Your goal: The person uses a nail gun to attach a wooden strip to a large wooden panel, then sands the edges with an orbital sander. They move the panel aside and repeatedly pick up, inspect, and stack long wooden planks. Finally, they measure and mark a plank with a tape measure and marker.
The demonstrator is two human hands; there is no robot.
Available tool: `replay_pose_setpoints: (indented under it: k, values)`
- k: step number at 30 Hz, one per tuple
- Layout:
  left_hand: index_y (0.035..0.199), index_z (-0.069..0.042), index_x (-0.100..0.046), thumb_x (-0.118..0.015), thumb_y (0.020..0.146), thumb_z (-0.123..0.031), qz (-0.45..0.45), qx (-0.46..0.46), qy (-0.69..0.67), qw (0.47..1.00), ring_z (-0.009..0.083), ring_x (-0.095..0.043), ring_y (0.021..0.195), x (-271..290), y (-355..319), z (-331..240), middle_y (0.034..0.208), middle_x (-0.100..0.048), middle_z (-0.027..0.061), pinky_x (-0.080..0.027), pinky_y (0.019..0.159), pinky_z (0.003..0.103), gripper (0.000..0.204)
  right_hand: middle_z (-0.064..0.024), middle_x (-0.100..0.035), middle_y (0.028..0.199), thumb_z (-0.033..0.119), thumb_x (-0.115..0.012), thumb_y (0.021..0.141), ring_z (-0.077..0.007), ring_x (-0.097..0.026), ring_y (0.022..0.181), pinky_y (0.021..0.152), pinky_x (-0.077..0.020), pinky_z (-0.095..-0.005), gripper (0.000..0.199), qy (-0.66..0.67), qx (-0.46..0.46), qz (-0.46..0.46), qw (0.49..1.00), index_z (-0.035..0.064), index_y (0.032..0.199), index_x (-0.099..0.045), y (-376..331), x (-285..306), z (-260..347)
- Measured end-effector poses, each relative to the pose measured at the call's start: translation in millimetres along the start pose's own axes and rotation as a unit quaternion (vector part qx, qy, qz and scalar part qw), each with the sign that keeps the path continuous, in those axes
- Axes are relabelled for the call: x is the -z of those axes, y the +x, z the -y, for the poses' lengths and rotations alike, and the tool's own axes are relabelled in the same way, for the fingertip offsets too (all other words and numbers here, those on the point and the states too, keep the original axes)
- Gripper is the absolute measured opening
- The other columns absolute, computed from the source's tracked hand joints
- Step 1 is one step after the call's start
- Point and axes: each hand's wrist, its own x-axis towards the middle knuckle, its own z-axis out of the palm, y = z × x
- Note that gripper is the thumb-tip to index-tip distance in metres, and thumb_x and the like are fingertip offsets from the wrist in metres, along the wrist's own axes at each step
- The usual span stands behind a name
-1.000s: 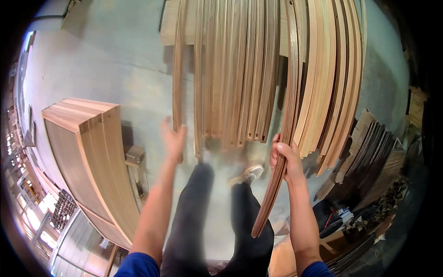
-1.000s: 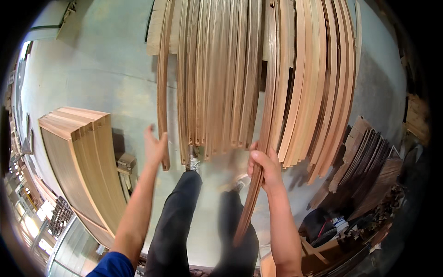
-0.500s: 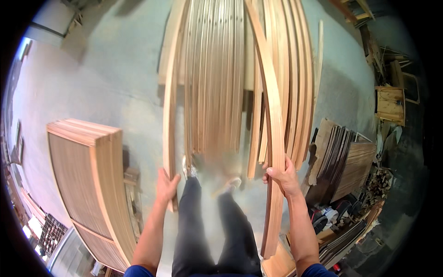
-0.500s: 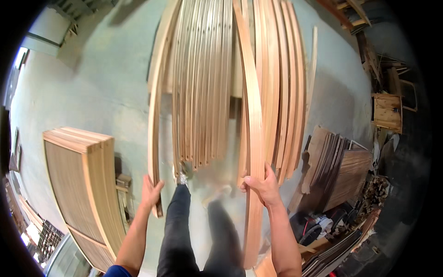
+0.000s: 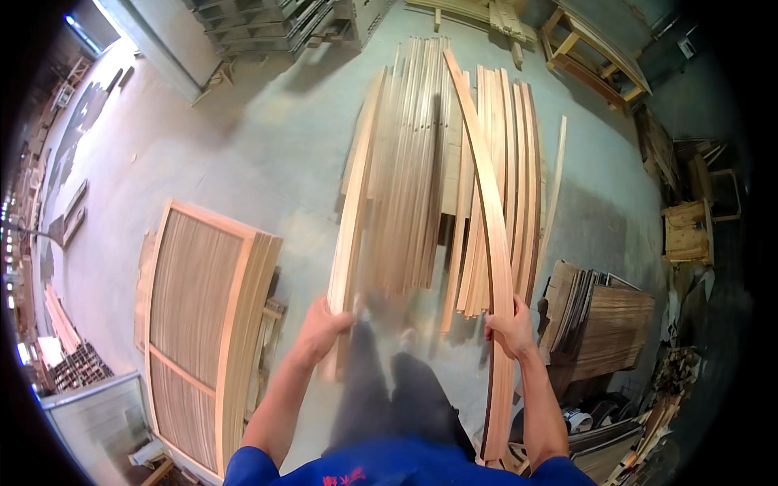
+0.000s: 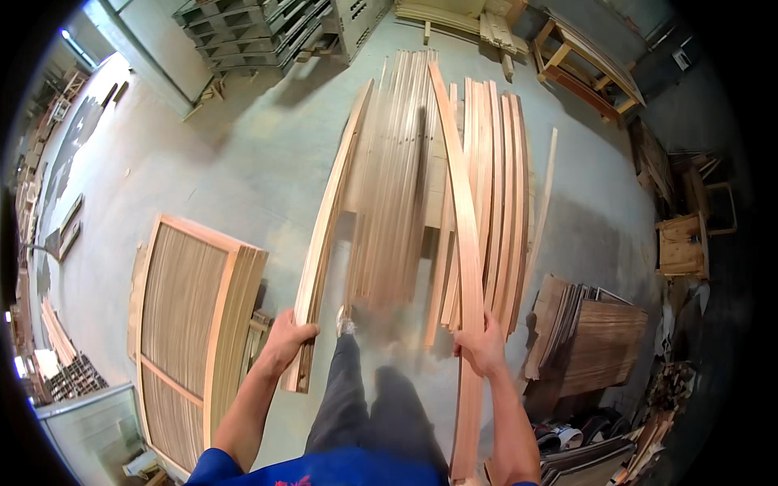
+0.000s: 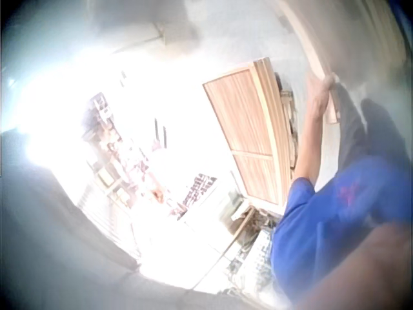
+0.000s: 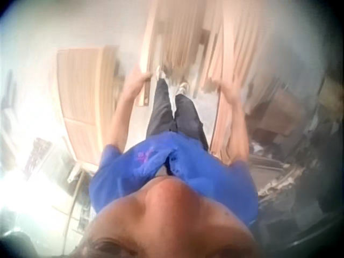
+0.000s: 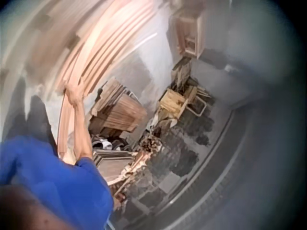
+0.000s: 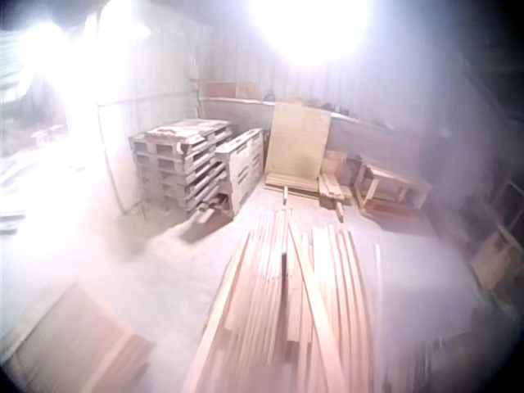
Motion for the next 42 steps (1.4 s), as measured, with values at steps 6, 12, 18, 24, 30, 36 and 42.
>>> replay_pose_setpoints:
  k: [6,12,18,24,30,36,42]
  values:
    - [0.111,0.007,-0.064,-0.074,0.077,-0.020,-0.116,0.034,0.140,0.983,0.0249,-0.070,0.083,-4,-97,61,0.091,-0.072,0.0170,-0.055,0.079,0.039,0.045,-0.0125,-0.063,0.087,-0.003,-0.072,0.081,-0.0228,-0.066,0.066,0.060,-0.0568,-0.0403,0.047,0.013,-0.005,0.051,0.999,-0.0032,0.121,-0.048,-15,-33,0]
    - [0.091,0.008,-0.070,-0.075,0.076,-0.024,-0.177,-0.005,0.199,0.964,0.0258,-0.070,0.071,9,-89,49,0.078,-0.071,0.0173,-0.055,0.070,0.042,0.036,-0.0121,-0.062,0.081,-0.006,-0.072,0.082,-0.0240,-0.065,0.061,0.055,-0.0552,-0.0404,0.043,0.066,-0.018,0.142,0.987,-0.0023,0.118,-0.048,-17,-88,-17]
    - [0.093,0.014,-0.068,-0.076,0.090,-0.032,-0.098,0.003,0.059,0.993,0.0249,-0.072,0.070,50,-92,23,0.079,-0.072,0.0153,-0.058,0.064,0.039,0.047,-0.0122,-0.064,0.074,-0.001,-0.073,0.084,-0.0238,-0.065,0.057,0.053,-0.0546,-0.0390,0.025,-0.001,-0.016,0.192,0.981,-0.0045,0.101,-0.056,-5,-160,-33]
    - [0.127,0.016,-0.052,-0.057,0.102,-0.023,-0.033,-0.022,-0.232,0.972,0.0309,-0.073,0.085,105,-85,-63,0.101,-0.069,0.0214,-0.062,0.070,0.044,0.047,-0.0105,-0.068,0.070,0.019,-0.069,0.093,-0.0227,-0.067,0.059,0.053,-0.0541,-0.0360,0.023,-0.161,-0.011,0.184,0.970,-0.0024,0.085,-0.068,33,-266,-9]
    - [0.133,0.013,-0.047,-0.049,0.103,-0.024,-0.010,-0.032,-0.286,0.958,0.0317,-0.073,0.088,134,-91,-124,0.106,-0.068,0.0244,-0.061,0.072,0.043,0.048,-0.0095,-0.070,0.079,0.029,-0.060,0.101,-0.0220,-0.065,0.063,0.063,-0.0563,-0.0354,0.034,-0.064,-0.090,0.200,0.974,-0.0034,0.101,-0.068,103,-340,28]
    - [0.124,0.010,-0.052,-0.047,0.104,-0.024,-0.013,-0.056,-0.301,0.952,0.0304,-0.073,0.080,183,-81,-101,0.096,-0.070,0.0229,-0.062,0.067,0.042,0.040,-0.0202,-0.071,0.099,0.025,-0.049,0.106,-0.0294,-0.071,0.078,0.073,-0.0612,-0.0420,0.038,0.159,-0.114,0.279,0.940,-0.0068,0.127,-0.055,-5,-355,62]
    - [0.120,0.011,-0.054,-0.045,0.105,-0.022,0.023,-0.085,-0.201,0.976,0.0311,-0.074,0.080,165,-121,-104,0.099,-0.070,0.0224,-0.062,0.067,0.041,0.037,-0.0146,-0.072,0.098,0.032,-0.055,0.103,-0.0256,-0.071,0.085,0.071,-0.0600,-0.0410,0.039,0.087,-0.031,0.270,0.959,-0.0009,0.123,-0.059,-16,-352,94]
